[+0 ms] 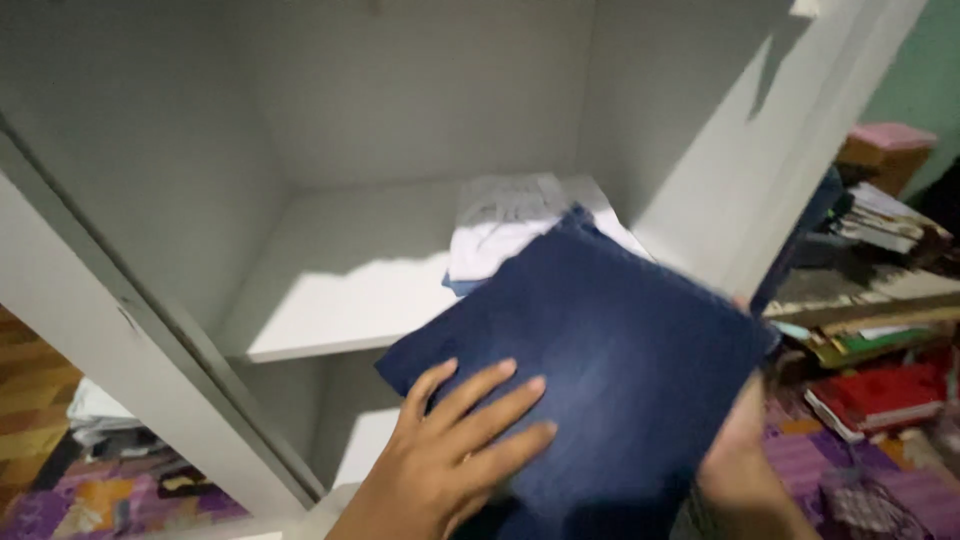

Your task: Organizing and rearranging folded clothes on low closet shelves.

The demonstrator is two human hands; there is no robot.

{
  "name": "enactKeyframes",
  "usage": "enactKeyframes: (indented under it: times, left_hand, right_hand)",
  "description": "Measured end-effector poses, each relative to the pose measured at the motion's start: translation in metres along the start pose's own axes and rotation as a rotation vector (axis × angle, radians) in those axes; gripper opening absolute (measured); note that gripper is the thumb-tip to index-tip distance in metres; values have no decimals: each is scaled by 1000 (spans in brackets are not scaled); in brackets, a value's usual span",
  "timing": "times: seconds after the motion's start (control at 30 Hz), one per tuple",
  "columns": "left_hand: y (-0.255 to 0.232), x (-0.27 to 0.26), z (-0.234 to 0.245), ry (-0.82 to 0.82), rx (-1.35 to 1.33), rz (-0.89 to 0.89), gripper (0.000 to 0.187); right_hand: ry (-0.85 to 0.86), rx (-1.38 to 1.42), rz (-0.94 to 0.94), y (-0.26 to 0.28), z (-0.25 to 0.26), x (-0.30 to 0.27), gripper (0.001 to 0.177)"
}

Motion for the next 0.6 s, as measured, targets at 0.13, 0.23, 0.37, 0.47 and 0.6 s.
enactKeyframes:
  times: [0.13, 0.23, 0.37, 0.47, 0.6]
  left_hand:
    - [-6, -74, -45, 67, -40, 97, 41]
    - [-10, -120, -88, 187, -88, 165, 43]
    - [-13, -160, -137, 438, -123, 327, 60]
    - [-26, -146, -143, 466, -74, 414, 65]
    - [-71, -126, -158, 150, -180, 284, 53]
  right_hand:
    - [-118, -123, -52, -24, 76, -81, 58]
    - [-221, -242, -104, -56, 158, -132, 54]
    - [-335, -394, -173, -79, 245, -143, 49]
    - [-386, -505, -219, -78, 307, -114, 46]
    - [-300, -512, -299, -76, 254, -117, 42]
Point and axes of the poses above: each hand's wrist, its own x-axis towards the middle knuckle, its own z-axis out of the back of the hand, y = z × x, the point moved 9 cm from there along x, towards the middle knuckle, and after that the axes turned 9 degrees about -y, right-handed, at the moved point
